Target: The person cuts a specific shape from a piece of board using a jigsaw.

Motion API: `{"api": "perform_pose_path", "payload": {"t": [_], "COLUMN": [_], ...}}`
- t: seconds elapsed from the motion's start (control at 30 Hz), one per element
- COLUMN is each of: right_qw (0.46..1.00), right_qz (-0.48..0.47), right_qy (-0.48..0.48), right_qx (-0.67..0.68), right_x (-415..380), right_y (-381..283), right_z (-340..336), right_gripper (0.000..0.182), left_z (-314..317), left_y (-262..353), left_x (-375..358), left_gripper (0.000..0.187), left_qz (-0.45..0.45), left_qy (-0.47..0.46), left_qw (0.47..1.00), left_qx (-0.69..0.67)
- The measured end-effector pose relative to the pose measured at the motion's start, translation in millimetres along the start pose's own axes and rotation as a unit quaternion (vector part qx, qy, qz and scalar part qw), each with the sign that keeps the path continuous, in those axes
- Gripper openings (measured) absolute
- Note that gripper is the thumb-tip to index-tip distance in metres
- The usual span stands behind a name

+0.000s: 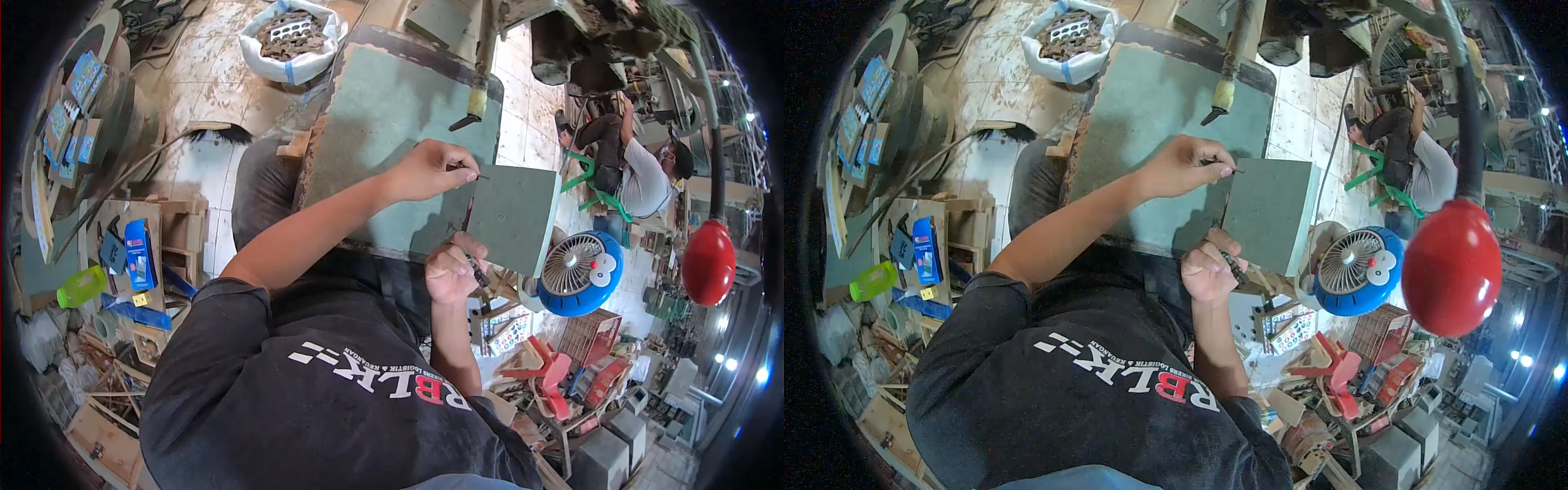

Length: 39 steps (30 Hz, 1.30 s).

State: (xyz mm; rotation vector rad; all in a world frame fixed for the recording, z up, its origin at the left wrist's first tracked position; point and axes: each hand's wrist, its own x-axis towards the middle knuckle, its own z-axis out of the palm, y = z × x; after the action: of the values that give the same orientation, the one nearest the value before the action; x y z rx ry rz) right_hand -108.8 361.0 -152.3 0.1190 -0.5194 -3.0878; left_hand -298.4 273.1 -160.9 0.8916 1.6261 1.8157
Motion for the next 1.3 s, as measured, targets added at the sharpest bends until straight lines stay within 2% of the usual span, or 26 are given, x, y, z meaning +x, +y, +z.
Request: {"api": "perform_pose_path", "payload": {"t": [0.4,0.57,0.7,0.77,0.8,0.83,0.9,0.93,1.07,1.13,1.2,1.23,1.3], "right_qw": [1.000,0.995,0.983,0.928,0.844,0.748,0.590,0.592,0.606,0.610,0.573,0.579,0.573], "right_qz": [-0.005,-0.010,-0.023,-0.069,-0.131,-0.204,-0.128,-0.131,-0.108,-0.098,-0.082,-0.088,-0.035], "right_qy": [-0.015,0.012,-0.004,0.019,0.137,0.234,0.192,0.192,0.206,0.208,0.147,0.145,0.154], "right_qx": [-0.001,-0.099,-0.182,-0.365,-0.501,-0.587,-0.774,-0.772,-0.761,-0.759,-0.802,-0.798,-0.804], "right_x": [-0.9,-2.7,-5.5,-4.3,-8.1,-4.8,-9.9,-9.9,-2.7,7.3,23.7,28.9,41.0], "right_y": [-1.6,-12.8,-30.6,-35.8,-37.0,-33.3,-71.1,-71.4,-66.1,-58.0,-48.1,-47.6,-47.6], "right_z": [-1.9,-1.4,-9.4,-1.2,5.2,11.1,12.2,15.0,27.3,37.3,45.0,41.6,34.7], "right_gripper": [0.012,0.013,0.015,0.021,0.032,0.052,0.072,0.072,0.085,0.088,0.076,0.076,0.064], "left_z": [2.6,2.4,1.3,-4.3,-8.7,-13.8,-21.0,-22.6,-42.6,-55.6,-69.3,-75.1,-86.8], "left_y": [8.4,6.4,0.6,-1.0,-1.6,-3.8,-8.5,-4.6,1.5,-4.5,-11.1,-12.1,-13.4], "left_x": [2.7,5.7,9.7,10.1,10.5,11.7,10.8,10.1,6.1,4.9,1.7,0.7,1.8], "left_gripper": [0.021,0.021,0.022,0.023,0.024,0.024,0.017,0.019,0.022,0.026,0.027,0.029,0.029], "left_qz": [0.013,0.014,0.030,0.045,0.061,0.062,0.095,0.042,0.018,-0.025,-0.028,-0.032,-0.029], "left_qy": [0.030,0.023,0.007,-0.021,-0.048,-0.048,-0.123,-0.124,-0.135,-0.092,-0.100,-0.106,-0.080], "left_qw": [0.995,0.994,0.992,0.994,0.994,0.994,0.987,0.991,0.991,0.994,0.991,0.987,0.982], "left_qx": [0.096,0.105,0.121,0.097,0.073,0.075,-0.035,-0.015,0.002,0.045,0.082,0.113,0.167]}}
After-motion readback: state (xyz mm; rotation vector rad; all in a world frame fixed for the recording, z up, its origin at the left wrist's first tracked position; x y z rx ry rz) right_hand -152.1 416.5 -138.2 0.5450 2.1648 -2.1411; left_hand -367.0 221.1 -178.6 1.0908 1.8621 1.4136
